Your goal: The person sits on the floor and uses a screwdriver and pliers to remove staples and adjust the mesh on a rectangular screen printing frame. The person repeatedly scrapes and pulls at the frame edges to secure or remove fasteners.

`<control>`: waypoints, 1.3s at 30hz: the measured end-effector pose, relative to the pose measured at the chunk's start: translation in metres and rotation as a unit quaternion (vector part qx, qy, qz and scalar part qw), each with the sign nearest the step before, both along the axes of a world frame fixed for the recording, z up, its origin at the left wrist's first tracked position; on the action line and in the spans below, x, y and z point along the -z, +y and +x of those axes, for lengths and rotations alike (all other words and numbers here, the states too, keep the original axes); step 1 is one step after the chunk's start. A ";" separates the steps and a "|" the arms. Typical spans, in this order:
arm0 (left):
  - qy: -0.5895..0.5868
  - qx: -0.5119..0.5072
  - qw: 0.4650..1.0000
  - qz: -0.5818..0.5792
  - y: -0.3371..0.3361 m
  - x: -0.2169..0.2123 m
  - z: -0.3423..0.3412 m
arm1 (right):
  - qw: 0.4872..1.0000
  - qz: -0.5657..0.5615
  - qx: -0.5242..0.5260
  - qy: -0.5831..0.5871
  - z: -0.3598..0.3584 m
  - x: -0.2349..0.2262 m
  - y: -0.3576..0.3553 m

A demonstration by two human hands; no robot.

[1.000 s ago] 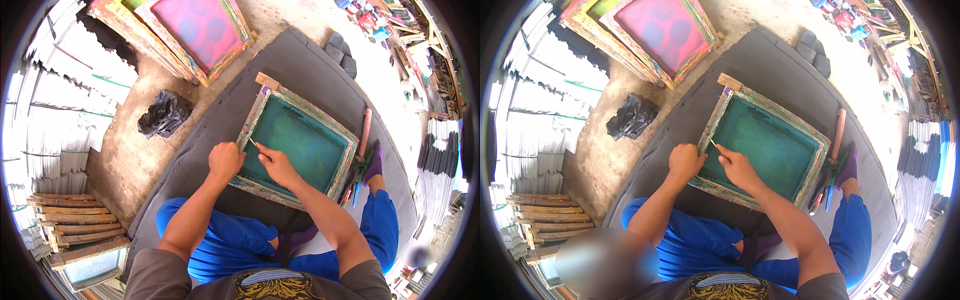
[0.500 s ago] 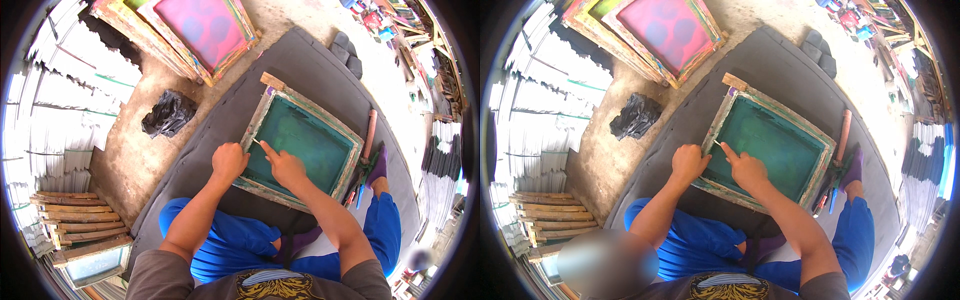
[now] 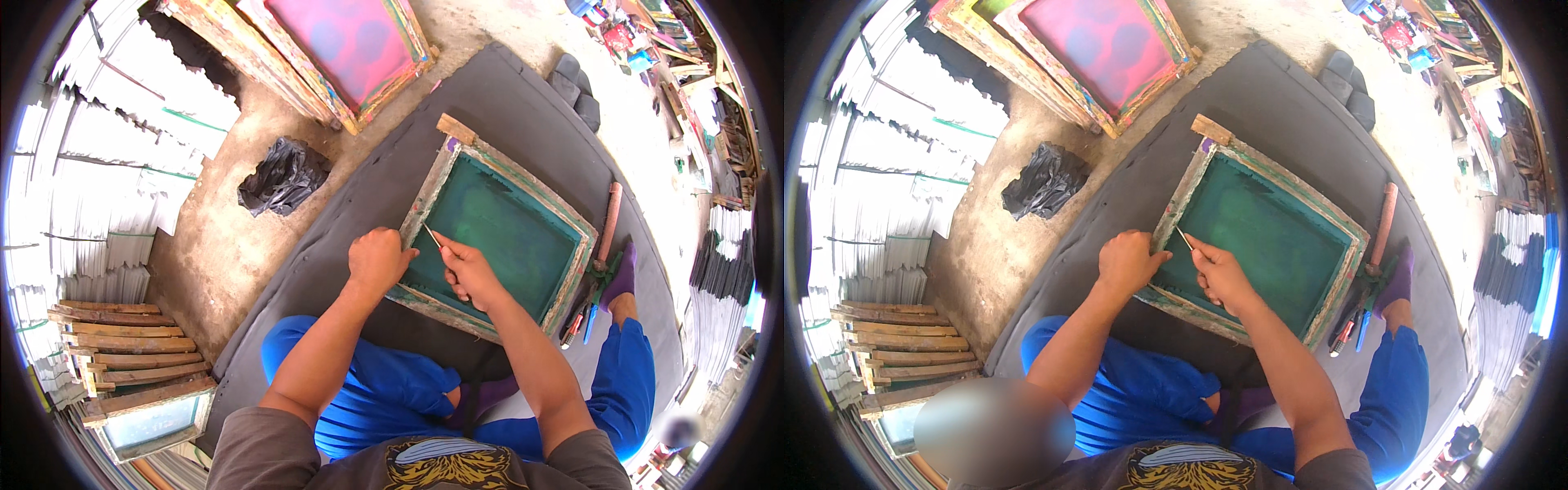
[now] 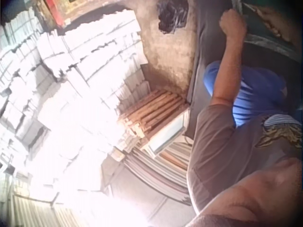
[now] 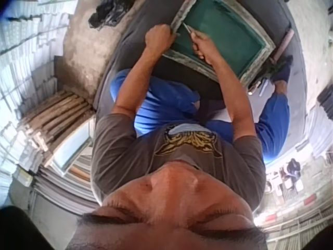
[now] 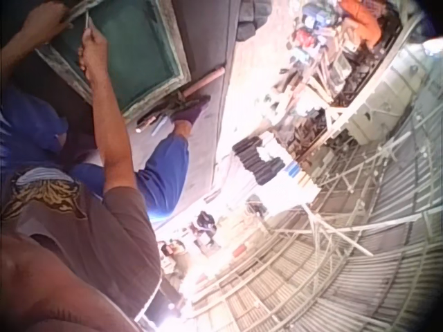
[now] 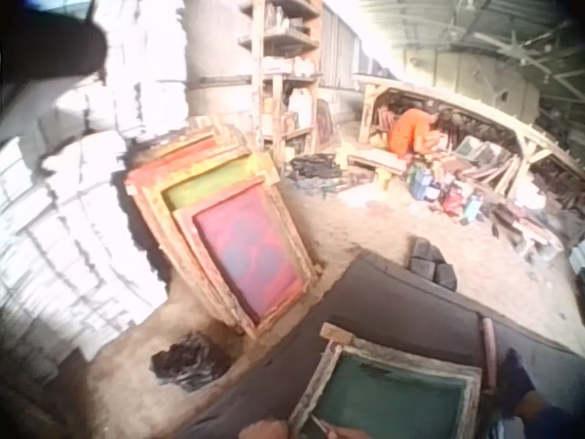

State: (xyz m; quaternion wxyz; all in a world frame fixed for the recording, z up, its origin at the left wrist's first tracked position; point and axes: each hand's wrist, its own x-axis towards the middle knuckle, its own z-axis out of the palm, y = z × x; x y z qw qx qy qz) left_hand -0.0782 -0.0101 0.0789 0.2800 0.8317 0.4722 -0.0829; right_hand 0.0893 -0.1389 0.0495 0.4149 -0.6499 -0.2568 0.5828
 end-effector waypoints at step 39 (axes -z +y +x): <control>0.005 0.043 0.989 -0.142 0.026 0.005 -0.030 | 0.923 -0.008 -0.171 -0.344 0.001 -0.008 0.014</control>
